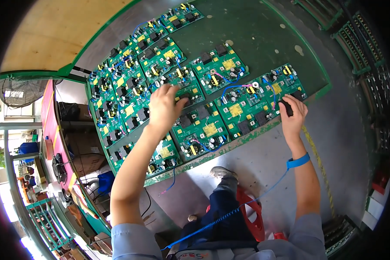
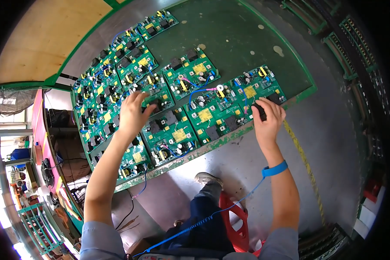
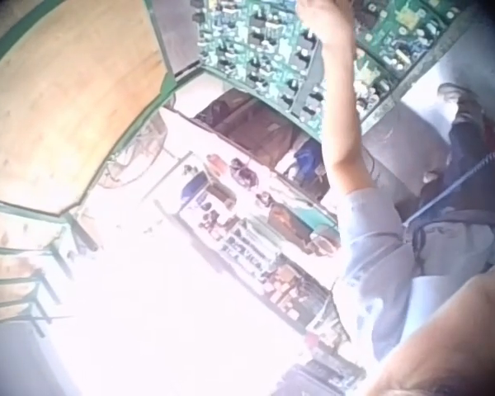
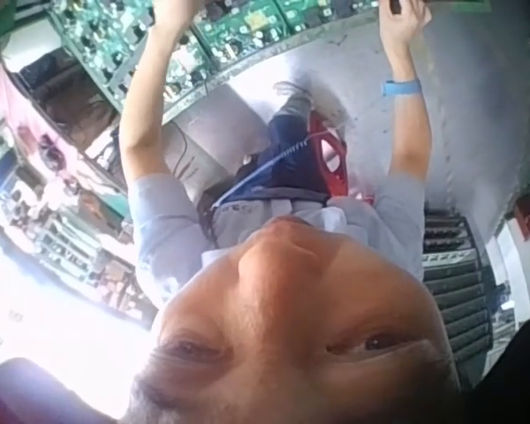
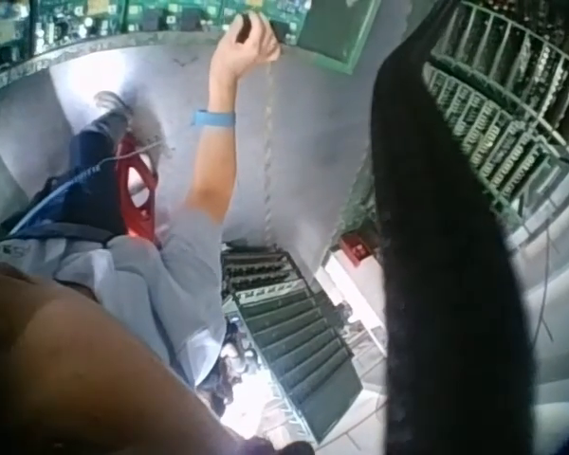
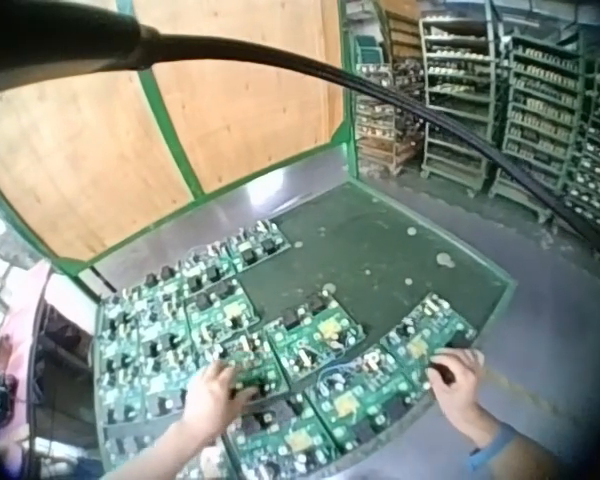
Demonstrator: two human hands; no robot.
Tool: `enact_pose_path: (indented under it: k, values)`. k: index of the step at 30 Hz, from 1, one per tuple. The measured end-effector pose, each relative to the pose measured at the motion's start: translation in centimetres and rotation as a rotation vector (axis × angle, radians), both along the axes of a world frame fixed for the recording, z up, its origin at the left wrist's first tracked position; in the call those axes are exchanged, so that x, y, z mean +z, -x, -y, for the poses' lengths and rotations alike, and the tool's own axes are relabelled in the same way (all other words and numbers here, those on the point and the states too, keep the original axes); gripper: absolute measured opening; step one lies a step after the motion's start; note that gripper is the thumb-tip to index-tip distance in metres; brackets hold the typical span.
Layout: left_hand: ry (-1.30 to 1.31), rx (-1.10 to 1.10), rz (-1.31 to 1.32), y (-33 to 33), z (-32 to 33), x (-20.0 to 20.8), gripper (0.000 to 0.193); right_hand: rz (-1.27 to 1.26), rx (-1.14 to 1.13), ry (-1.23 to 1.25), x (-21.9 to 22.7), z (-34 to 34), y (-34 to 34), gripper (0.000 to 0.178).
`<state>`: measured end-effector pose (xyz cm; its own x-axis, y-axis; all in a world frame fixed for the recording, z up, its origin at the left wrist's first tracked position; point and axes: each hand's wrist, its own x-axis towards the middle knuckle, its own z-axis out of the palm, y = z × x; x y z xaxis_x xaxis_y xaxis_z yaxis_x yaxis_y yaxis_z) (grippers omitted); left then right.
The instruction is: The person assembles electronic circuit boards by hand, attaching electronic components and wires to the boards, then inspects the assembled boards. The assembly uses a soldering iron and pliers.
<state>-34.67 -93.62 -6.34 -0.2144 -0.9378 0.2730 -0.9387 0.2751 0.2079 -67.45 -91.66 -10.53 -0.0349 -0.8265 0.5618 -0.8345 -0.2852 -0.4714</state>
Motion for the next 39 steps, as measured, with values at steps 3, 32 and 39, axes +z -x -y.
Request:
enact_pose_path:
  k: [3, 32, 39]
  values:
    - [-0.11, 0.116, 0.027, -1.9, -1.7, -0.5, 0.027, -0.042, 0.01, -0.018, 0.7, -0.1, -0.3, 0.02]
    - [-0.079, 0.097, -0.178, -2.8, -5.3, -1.0, 0.04, -0.635, 0.934, -0.199, 3.5, 17.1, -23.0, 0.019]
    - [-0.016, 0.028, -0.166, -2.2, -5.0, -0.8, 0.04, -0.049, 0.646, -0.644, 2.9, 19.1, -23.9, 0.027]
